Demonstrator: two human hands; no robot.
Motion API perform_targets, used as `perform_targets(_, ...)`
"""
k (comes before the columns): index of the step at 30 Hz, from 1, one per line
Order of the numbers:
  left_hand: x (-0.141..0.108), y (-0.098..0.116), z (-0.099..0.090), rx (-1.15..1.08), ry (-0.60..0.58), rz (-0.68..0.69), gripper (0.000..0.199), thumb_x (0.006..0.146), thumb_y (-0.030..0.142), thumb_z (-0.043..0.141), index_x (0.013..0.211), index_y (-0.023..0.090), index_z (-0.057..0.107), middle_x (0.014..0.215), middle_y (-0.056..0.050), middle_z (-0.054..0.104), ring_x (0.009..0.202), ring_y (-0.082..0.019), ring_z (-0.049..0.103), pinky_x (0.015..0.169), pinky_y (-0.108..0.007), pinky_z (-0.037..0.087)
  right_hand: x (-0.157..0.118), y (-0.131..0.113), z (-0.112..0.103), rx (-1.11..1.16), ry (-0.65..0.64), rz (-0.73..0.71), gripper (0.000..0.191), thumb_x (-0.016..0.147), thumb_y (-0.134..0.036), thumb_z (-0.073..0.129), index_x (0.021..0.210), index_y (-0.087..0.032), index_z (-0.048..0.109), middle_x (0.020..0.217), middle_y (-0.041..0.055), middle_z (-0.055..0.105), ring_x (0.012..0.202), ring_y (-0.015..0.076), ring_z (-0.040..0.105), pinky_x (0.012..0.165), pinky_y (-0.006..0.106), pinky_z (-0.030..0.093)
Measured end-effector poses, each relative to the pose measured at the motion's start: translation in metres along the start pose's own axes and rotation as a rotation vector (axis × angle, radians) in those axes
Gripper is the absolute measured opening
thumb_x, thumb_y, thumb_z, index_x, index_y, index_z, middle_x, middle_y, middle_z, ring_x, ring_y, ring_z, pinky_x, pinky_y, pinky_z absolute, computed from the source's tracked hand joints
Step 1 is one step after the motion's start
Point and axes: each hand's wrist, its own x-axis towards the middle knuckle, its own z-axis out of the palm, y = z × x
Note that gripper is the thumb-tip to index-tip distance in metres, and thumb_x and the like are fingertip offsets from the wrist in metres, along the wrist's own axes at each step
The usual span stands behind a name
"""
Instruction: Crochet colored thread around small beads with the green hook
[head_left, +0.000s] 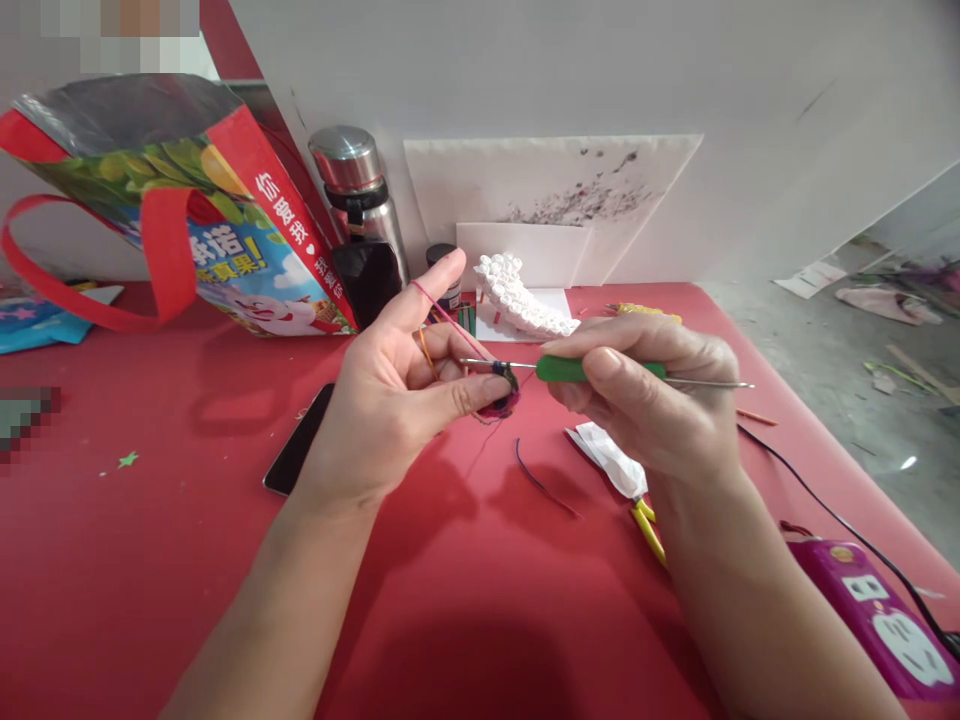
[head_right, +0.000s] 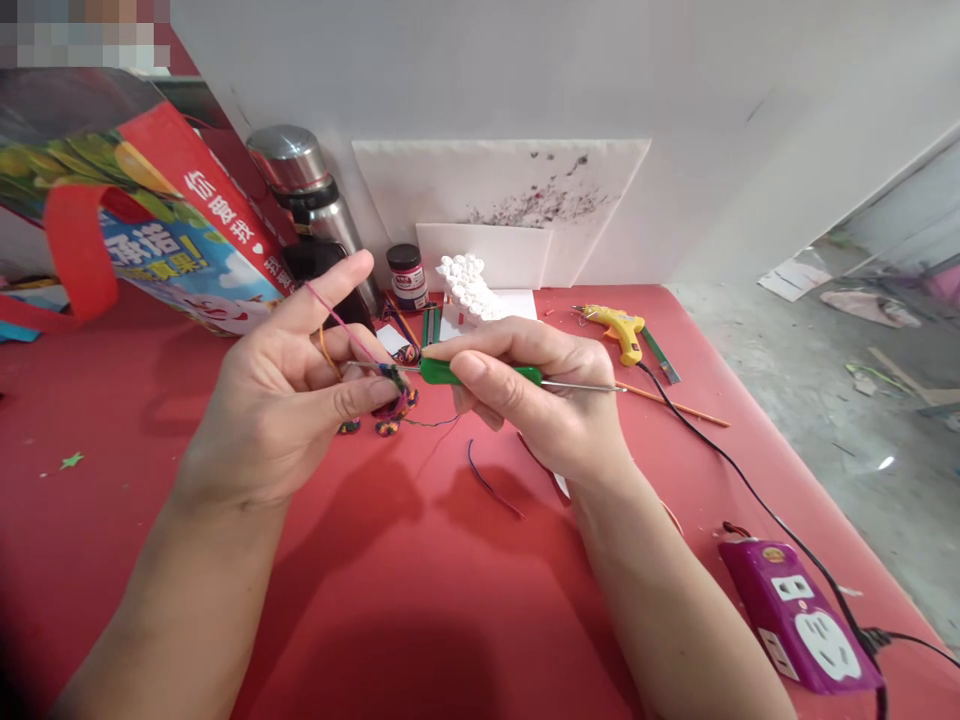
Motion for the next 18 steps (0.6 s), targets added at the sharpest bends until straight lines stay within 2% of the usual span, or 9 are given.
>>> perform_targets(4,0.0,-0.003,0.005,-0.014,0.032,0.036,0.082,0.078,0.018,0.097,0.152,0.029,0.066,0.081,0.003,0.074,0.071,-0.016,0.074,0.073,-0.031,0.066,-0.004,0.002,0.013,0.061,0.082,0.054,0.013,0.095,-0.038,0.087,0.097,-0.026,0.091,0.067,0.0005,0.073,0.054,0.0123,0.06,0.047,0.027,0.048)
perform_targets(9,0.0,-0.007,0.013,0.0,0.141,0.11,0.071,0.079,0.013,0.094,0.144,0.029,0.071,0.081,0.004,0.073,0.074,-0.014,0.072,0.074,-0.029,0.064,-0.006,0.008,0.029,0.173,0.192,0.082,0.015,0.093,-0.042,0.089,0.094,-0.027,0.09,0.064,-0.0019,0.071,0.05,0.0094,0.055,0.048,0.025,0.049)
perform_targets(13,0.001,-0.01,0.013,0.028,0.185,0.12,0.066,0.08,0.013,0.093,0.142,0.028,0.073,0.081,0.003,0.073,0.074,-0.013,0.07,0.075,-0.028,0.063,-0.006,0.015,0.031,0.173,0.192,0.092,0.015,0.092,-0.04,0.089,0.099,-0.027,0.09,0.07,-0.0015,0.074,0.057,0.0105,0.06,0.053,0.026,0.054)
perform_targets(18,0.002,-0.012,0.011,0.056,0.164,0.114,0.069,0.079,0.023,0.097,0.144,0.028,0.072,0.095,-0.001,0.079,0.083,-0.016,0.072,0.081,-0.032,0.064,-0.004,0.016,0.027,0.176,0.169,0.142,0.012,0.088,-0.037,0.092,0.096,-0.029,0.09,0.07,-0.0019,0.074,0.058,0.0113,0.062,0.052,0.026,0.054)
